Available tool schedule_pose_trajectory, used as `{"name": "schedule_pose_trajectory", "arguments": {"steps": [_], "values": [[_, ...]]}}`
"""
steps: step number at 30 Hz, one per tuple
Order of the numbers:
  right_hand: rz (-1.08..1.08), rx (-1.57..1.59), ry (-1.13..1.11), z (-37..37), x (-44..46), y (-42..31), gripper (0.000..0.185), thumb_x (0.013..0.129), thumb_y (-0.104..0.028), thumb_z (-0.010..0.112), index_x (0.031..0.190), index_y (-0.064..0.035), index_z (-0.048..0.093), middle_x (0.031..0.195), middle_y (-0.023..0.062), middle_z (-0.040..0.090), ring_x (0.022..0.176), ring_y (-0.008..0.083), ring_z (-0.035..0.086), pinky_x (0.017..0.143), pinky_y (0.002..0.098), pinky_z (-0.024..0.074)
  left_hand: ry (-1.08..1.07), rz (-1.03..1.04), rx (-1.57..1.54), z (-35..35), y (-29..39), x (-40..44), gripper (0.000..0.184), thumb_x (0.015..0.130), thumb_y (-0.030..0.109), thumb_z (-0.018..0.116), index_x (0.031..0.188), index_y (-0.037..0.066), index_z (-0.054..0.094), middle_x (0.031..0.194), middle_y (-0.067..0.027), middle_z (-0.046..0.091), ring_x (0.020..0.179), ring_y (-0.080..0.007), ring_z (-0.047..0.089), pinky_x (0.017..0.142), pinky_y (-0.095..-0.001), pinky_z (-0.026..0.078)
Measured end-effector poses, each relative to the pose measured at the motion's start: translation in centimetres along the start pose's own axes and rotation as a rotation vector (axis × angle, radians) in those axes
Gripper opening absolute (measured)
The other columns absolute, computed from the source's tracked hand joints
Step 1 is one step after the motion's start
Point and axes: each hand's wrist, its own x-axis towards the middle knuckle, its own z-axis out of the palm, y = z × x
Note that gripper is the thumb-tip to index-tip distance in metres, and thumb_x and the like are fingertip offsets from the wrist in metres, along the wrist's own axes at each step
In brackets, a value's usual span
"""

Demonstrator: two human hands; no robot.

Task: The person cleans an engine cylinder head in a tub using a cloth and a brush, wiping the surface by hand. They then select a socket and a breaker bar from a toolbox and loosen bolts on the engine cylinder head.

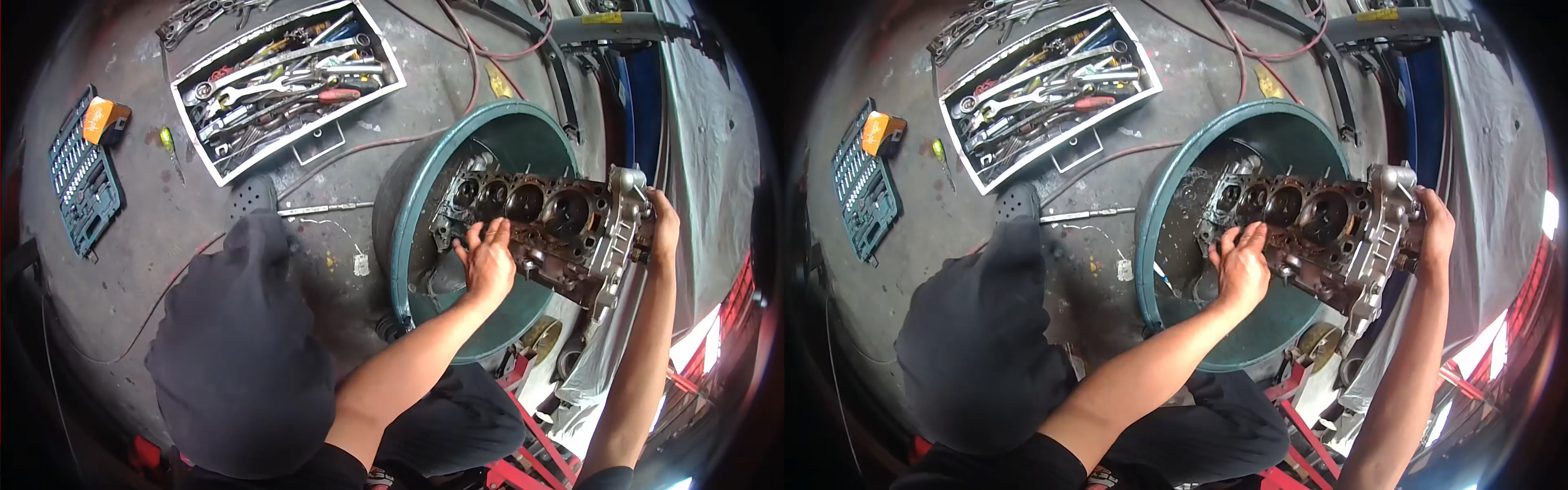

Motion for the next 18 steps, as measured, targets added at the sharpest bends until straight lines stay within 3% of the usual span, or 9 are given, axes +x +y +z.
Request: {"name": "schedule_pose_trajectory", "arguments": {"steps": [3,7,9,10,12,14,15,16,18], "values": [[-0.023,0.015,0.021,0.9,-0.5,-1.4,0.03,0.089,-0.028,0.06,0.099,-0.0012,0.07,0.092,0.0026,0.067,0.082,0.0129,0.059,0.076,0.0257,0.0444,-0.025,0.066,0.035,-1.5,2.9,-0.8,0.042,0.082,0.001,0.053,0.123,0.003,0.061,0.134,-0.0112,0.056,0.132,-0.0348,0.038,0.107,-0.0652,0.022],[-0.029,0.021,-0.012,0.0,-0.2,0.3,0.031,0.089,-0.028,0.06,0.102,-0.0016,0.07,0.095,0.0038,0.068,0.084,0.0132,0.061,0.078,0.0259,0.0456,0.076,0.222,0.085,-0.5,0.8,-1.6,0.038,0.085,0.007,0.053,0.121,0.008,0.064,0.132,-0.0052,0.058,0.133,-0.034,0.039,0.107,-0.0647,0.02],[-0.035,0.028,0.013,0.4,-0.4,-0.3,0.031,0.089,-0.028,0.06,0.102,-0.0015,0.07,0.095,0.0036,0.068,0.084,0.0131,0.061,0.078,0.0265,0.0457,-0.046,-0.109,0.167,0.1,-2.9,-0.2,0.038,0.084,0.008,0.051,0.119,0.011,0.066,0.127,0.0002,0.062,0.129,-0.0306,0.041,0.107,-0.0611,0.023],[0.004,0.004,0.001,0.4,-0.6,-0.4,0.034,0.091,-0.029,0.058,0.104,-0.0007,0.069,0.099,0.004,0.068,0.089,0.0138,0.061,0.082,0.0265,0.0448,-0.168,-0.294,0.116,-1.7,-3.4,0.8,0.039,0.083,0.007,0.052,0.119,0.012,0.066,0.119,-0.0035,0.067,0.121,-0.0298,0.05,0.104,-0.0533,0.034],[0.039,-0.017,-0.005,0.1,0.0,-0.4,0.036,0.092,-0.031,0.056,0.107,0.0001,0.069,0.103,0.0043,0.068,0.093,0.0144,0.061,0.086,0.0265,0.0439,-0.054,-0.278,-0.003,-2.0,-5.2,1.7,0.038,0.083,0.005,0.053,0.119,0.009,0.065,0.11,-0.0107,0.07,0.108,-0.0316,0.06,0.095,-0.0437,0.045],[-0.016,-0.03,-0.051,-0.4,0.4,0.5,0.036,0.092,-0.031,0.057,0.107,-0.0002,0.069,0.103,0.004,0.068,0.093,0.0141,0.061,0.085,0.026,0.0436,0.114,-0.164,-0.165,-1.5,-4.3,2.1,0.036,0.083,0.005,0.057,0.118,0.007,0.064,0.106,-0.0178,0.069,0.093,-0.0355,0.065,0.087,-0.0393,0.051],[0.021,-0.002,-0.053,-0.3,0.3,0.5,0.036,0.092,-0.03,0.056,0.107,0.0003,0.069,0.103,0.0038,0.068,0.095,0.0136,0.06,0.086,0.0259,0.0434,0.091,-0.157,-0.204,-1.5,-3.6,2.6,0.026,0.088,0.008,0.057,0.113,0.001,0.062,0.1,-0.0179,0.07,0.08,-0.0296,0.066,0.078,-0.0374,0.054],[0.021,-0.002,-0.046,0.2,-0.1,0.1,0.036,0.092,-0.03,0.056,0.107,0.0003,0.069,0.103,0.0038,0.068,0.095,0.0136,0.06,0.086,0.0259,0.0434,0.087,-0.152,-0.206,-1.6,-3.2,3.0,0.026,0.088,0.008,0.057,0.113,0.001,0.062,0.1,-0.0179,0.07,0.08,-0.0296,0.066,0.078,-0.0374,0.054],[-0.047,0.0,0.019,0.7,-1.0,-0.7,0.03,0.09,-0.027,0.059,0.101,-0.001,0.07,0.095,0.0023,0.067,0.088,0.0122,0.06,0.081,0.0261,0.0443,-0.11,-0.239,-0.857,-1.8,-2.2,3.7,0.015,0.093,0.007,0.057,0.104,-0.002,0.06,0.091,-0.0144,0.069,0.07,-0.0187,0.064,0.063,-0.0306,0.054]]}}
